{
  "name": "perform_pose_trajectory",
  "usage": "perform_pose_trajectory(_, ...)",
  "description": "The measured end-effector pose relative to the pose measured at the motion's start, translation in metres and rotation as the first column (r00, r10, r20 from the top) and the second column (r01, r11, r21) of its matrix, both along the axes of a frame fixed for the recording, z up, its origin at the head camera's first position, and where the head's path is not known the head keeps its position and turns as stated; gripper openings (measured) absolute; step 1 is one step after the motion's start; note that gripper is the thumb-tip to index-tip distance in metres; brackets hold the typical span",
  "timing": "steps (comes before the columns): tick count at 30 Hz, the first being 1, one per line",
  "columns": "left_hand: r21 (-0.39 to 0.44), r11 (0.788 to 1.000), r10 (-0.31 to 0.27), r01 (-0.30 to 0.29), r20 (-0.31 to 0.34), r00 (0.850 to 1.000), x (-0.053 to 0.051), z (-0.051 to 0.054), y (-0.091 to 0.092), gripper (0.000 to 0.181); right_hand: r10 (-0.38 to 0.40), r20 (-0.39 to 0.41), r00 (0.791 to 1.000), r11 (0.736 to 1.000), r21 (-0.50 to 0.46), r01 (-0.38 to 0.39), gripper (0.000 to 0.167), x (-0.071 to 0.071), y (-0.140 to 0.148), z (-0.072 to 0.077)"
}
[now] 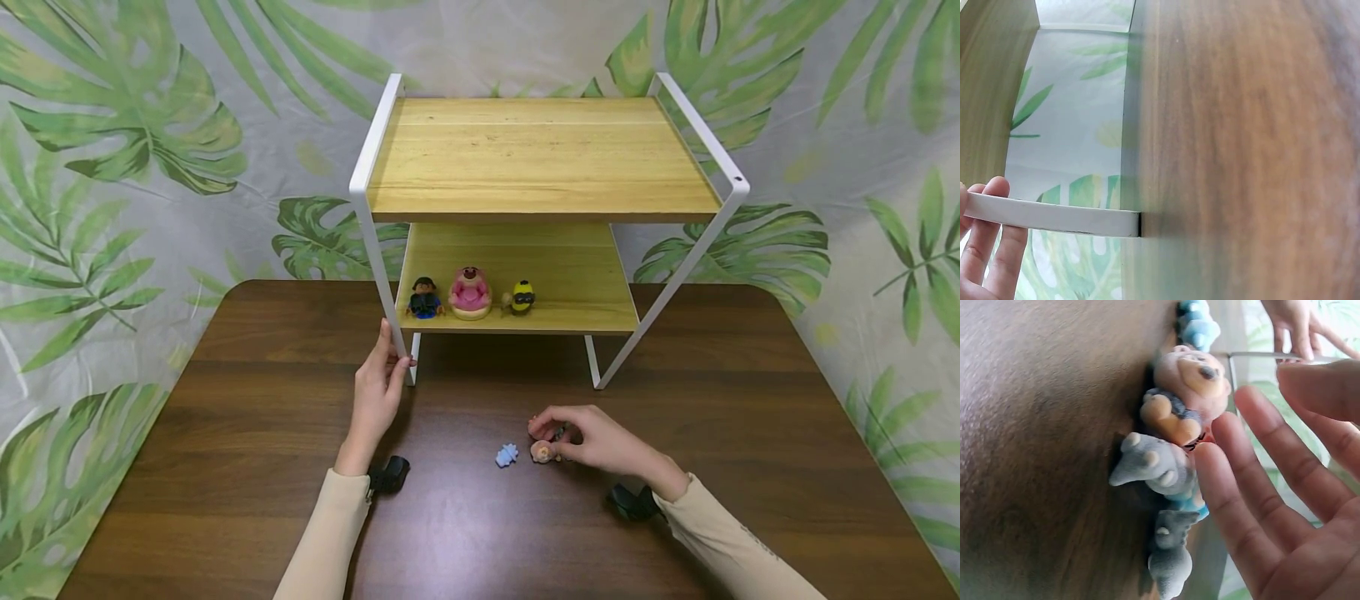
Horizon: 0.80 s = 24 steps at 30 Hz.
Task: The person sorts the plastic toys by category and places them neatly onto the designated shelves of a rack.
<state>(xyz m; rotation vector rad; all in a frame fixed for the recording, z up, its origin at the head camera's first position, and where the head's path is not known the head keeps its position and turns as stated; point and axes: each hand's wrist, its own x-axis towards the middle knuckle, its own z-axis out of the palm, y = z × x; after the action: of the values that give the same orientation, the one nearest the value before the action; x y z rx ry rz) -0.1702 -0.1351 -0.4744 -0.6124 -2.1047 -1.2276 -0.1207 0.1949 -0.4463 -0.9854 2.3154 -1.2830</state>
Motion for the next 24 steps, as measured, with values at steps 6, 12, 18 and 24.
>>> perform_pose_trajectory(6, 0.003, 1.0, -0.002, 0.002, -0.001, 1.0, 0.0001, 0.0, 0.0, 0.092, 0.038, -0.071, 0.997, 0.998, 0.05, -0.035, 0.022, 0.0016, -0.0019, -0.0022)
perform_pose_trajectory(12, 0.011, 1.0, -0.005, 0.005, 0.006, 1.0, 0.0001, 0.0007, 0.0002, 0.091, 0.06, -0.169, 0.984, 0.988, 0.149, -0.034, 0.021, 0.0026, -0.0047, -0.0035)
perform_pose_trajectory(18, 0.011, 1.0, -0.003, 0.003, 0.006, 1.0, 0.0001, 0.0005, 0.0001, 0.095, 0.059, -0.227, 0.972, 0.983, 0.185, -0.016, 0.022, 0.0031, -0.0082, -0.0065)
perform_pose_trajectory(24, 0.009, 1.0, -0.002, 0.002, 0.001, 1.0, -0.0004, 0.0002, 0.0, 0.102, 0.046, -0.246, 0.968, 0.985, 0.173, -0.003, 0.02, 0.004, -0.0096, -0.0084)
